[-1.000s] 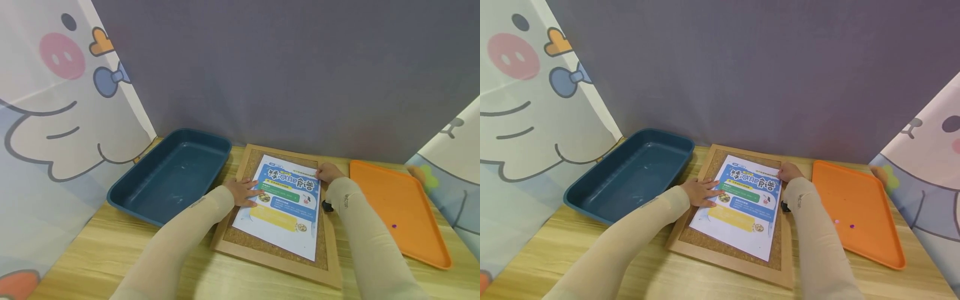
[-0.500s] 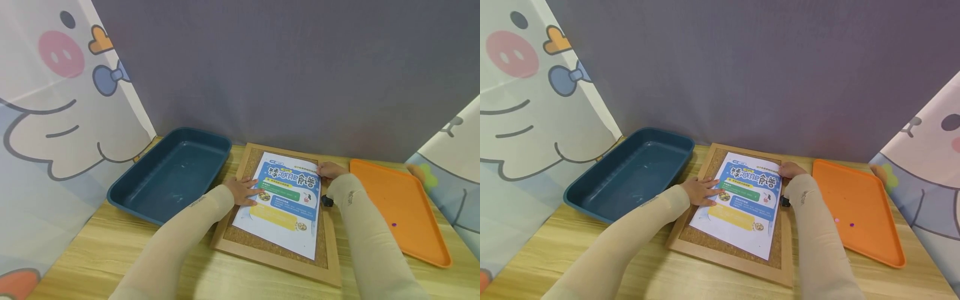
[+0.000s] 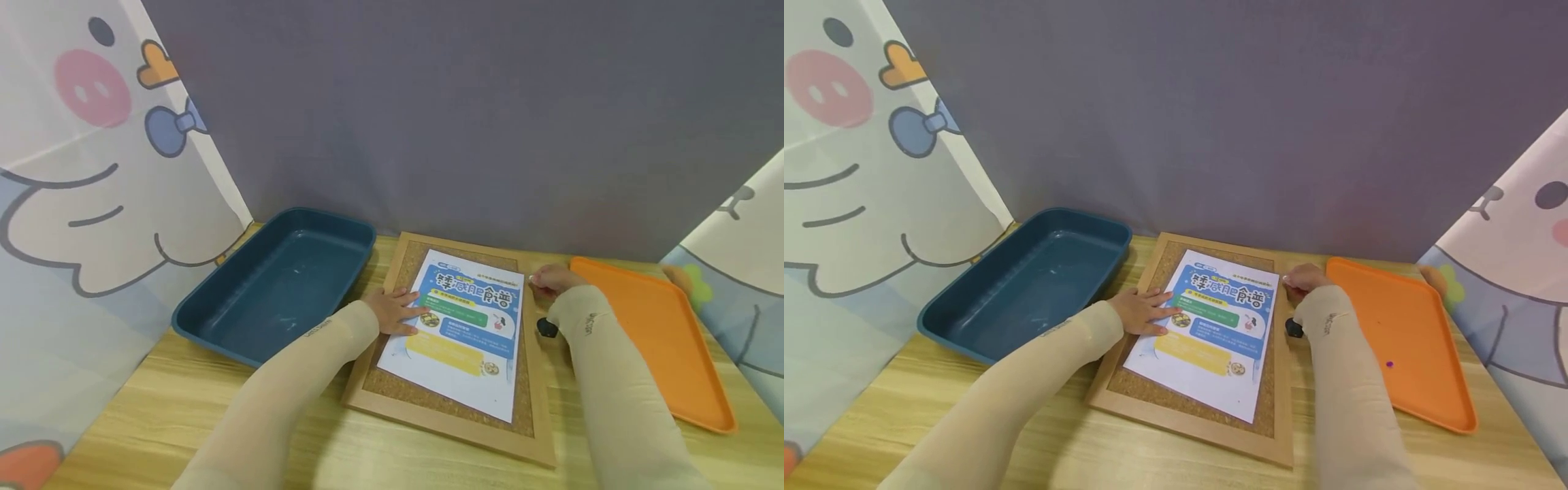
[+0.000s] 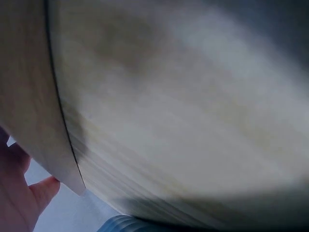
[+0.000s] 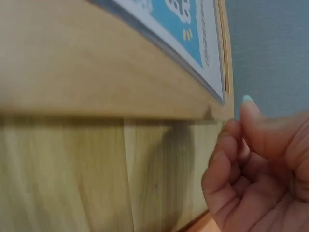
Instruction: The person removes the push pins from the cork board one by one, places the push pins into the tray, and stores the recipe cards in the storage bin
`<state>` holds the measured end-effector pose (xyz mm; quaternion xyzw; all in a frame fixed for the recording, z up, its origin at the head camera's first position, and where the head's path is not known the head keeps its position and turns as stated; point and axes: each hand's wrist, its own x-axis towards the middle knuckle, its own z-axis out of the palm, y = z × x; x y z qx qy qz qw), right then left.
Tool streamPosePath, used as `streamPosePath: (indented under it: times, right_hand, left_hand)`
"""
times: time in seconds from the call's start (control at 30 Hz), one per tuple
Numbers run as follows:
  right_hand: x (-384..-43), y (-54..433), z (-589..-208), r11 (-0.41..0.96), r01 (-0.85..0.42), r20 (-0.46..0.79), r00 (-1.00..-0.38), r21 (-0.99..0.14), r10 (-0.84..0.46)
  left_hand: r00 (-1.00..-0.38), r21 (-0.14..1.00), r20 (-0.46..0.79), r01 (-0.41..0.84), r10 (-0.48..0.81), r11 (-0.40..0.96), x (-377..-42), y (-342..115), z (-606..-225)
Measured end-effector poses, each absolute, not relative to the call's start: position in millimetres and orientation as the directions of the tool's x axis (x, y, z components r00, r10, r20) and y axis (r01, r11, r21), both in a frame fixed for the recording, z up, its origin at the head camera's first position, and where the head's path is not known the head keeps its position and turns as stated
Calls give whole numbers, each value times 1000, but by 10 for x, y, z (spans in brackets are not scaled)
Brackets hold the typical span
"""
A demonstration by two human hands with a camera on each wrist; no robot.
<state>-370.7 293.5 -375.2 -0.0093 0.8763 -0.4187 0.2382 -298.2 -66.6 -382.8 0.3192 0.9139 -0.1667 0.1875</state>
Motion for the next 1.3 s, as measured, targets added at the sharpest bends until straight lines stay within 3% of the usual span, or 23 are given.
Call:
streamPosePath:
  times: [0.17, 0.4, 0.57, 0.7, 0.87, 1.13, 1.3]
  right_hand:
    - [-3658, 2957, -3719, 649, 213, -438, -875, -731, -207]
    - [-3627, 2983, -3737, 660, 217, -458, -863, -719, -215]
    - [-3573, 3038, -3726, 668, 182, -457, -850, -722, -262]
    - [-3531, 3099, -3723, 679, 113, -426, -848, -725, -314]
    - [-3465, 3196, -3723, 696, 77, -412, -850, -714, -329]
    - [-3410, 3280, -3731, 704, 81, -426, -843, -705, -329]
    - [-3393, 3318, -3698, 686, 86, -422, -840, -722, -340]
  left_hand:
    - [-719, -133, -468, 631, 513, 764, -3012, -684, -3788]
    - [-696, 201, -473, 512, 540, 835, -3149, -647, -3768]
    - [-782, 496, -397, 256, 479, 829, -3222, -580, -3721]
    - [-881, 621, -345, 44, 323, 783, -3234, -551, -3700]
    - [-938, 608, -303, -53, 170, 792, -3201, -519, -3721]
    - [-963, 368, -256, -18, 83, 930, -3229, -440, -3919]
    - [-955, 421, -287, -58, 73, 905, -3244, -457, -3918]
